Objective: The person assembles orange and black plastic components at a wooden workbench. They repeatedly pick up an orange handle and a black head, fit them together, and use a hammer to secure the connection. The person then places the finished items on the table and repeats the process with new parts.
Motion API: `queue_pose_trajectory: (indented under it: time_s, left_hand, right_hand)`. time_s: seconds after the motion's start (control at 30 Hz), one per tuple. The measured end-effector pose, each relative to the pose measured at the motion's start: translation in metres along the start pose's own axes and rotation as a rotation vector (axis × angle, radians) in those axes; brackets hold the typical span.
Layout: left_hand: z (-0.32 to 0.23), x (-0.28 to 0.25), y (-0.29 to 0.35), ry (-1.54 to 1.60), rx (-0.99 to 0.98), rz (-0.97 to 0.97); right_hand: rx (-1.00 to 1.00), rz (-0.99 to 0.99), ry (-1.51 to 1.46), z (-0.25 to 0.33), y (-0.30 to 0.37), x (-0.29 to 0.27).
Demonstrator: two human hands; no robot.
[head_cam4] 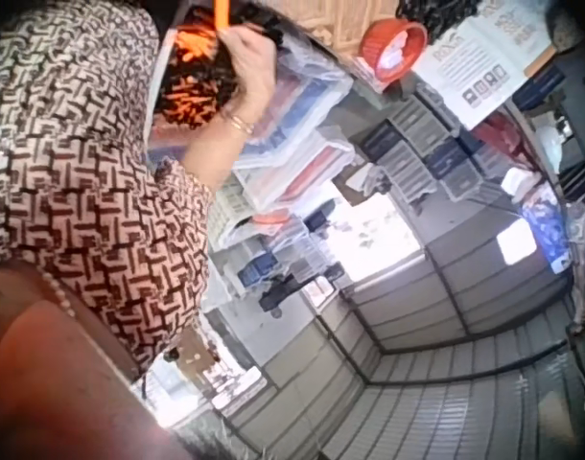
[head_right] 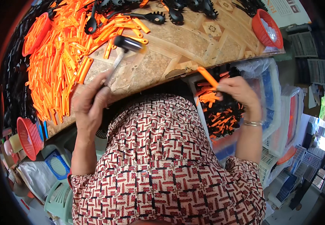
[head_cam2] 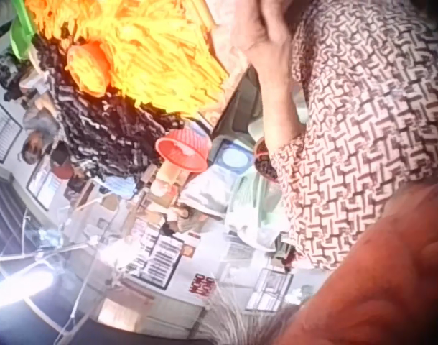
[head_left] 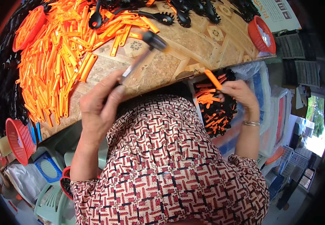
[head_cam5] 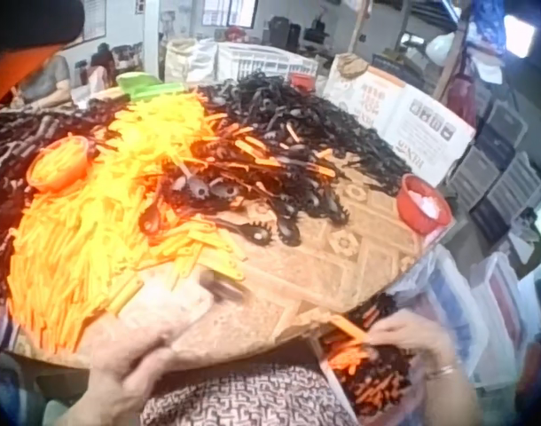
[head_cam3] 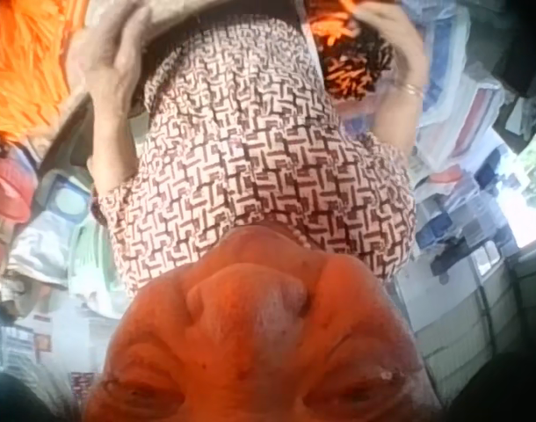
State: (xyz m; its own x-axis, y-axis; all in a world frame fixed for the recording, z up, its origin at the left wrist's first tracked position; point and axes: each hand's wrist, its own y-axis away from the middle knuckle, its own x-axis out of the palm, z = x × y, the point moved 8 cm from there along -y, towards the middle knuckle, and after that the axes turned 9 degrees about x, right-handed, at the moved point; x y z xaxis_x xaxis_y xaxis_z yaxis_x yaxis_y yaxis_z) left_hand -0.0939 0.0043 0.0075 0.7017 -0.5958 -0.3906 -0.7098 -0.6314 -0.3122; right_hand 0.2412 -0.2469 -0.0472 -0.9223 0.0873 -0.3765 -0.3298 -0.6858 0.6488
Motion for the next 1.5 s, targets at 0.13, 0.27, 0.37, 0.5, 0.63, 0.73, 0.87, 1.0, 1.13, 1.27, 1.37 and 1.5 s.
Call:
queue_pose_trajectory:
  time_s: [0.13, 0.27, 0.37, 0.5, 0.63, 0.73, 0.87, 1.0, 1.13, 1.27, 1.37, 1.5]
  left_hand:
    - [0.030, -0.009, -0.009, 0.253, -0.336, -0.188]
    - [0.043, -0.019, -0.027, 0.171, -0.373, -0.199]
    - [0.047, -0.022, -0.050, 0.096, -0.344, -0.192]
    - [0.043, -0.018, -0.087, -0.296, 0.014, -0.096]
    - [0.031, 0.004, -0.107, -0.629, 0.051, 0.070]
    - [0.037, 0.010, -0.108, -0.730, 0.076, 0.089]
    - [0.045, 0.007, -0.109, -0.757, 0.088, 0.045]
    - [0.047, -0.006, -0.107, -0.681, 0.120, -0.028]
    - [0.017, 0.001, -0.099, -0.148, -0.164, 0.079]
    - [-0.002, 0.055, -0.087, 0.173, -0.213, 0.490]
    - [-0.012, 0.084, -0.094, -0.122, 0.044, 0.672]
    - [-0.004, 0.104, -0.101, -0.203, 0.087, 0.752]
  right_hand:
    - [-0.207, -0.894, 0.995, 0.071, 0.022, -0.057]
    - [-0.790, -0.762, 0.647, 0.191, -0.028, 0.001]
    - [-1.146, -0.893, 0.859, 0.244, -0.083, 0.043]
    - [-1.137, -0.877, 0.867, 0.281, -0.104, 0.073]
    - [-1.074, -0.877, 0.787, 0.266, -0.125, 0.061]
    - [-0.903, -0.845, 0.742, 0.245, -0.095, 0.049]
    - [-0.749, -0.781, 0.530, 0.194, -0.047, 0.027]
    - [-0.269, -0.191, -0.372, 0.110, -0.027, 0.053]
    - [-0.074, -0.080, -0.480, 0.066, -0.025, 0.094]
    - [-0.069, -0.035, -0.494, 0.057, -0.034, 0.106]
    - [-0.072, -0.064, -0.481, 0.060, -0.036, 0.107]
    - [-0.058, -0.053, -0.483, 0.059, -0.038, 0.108]
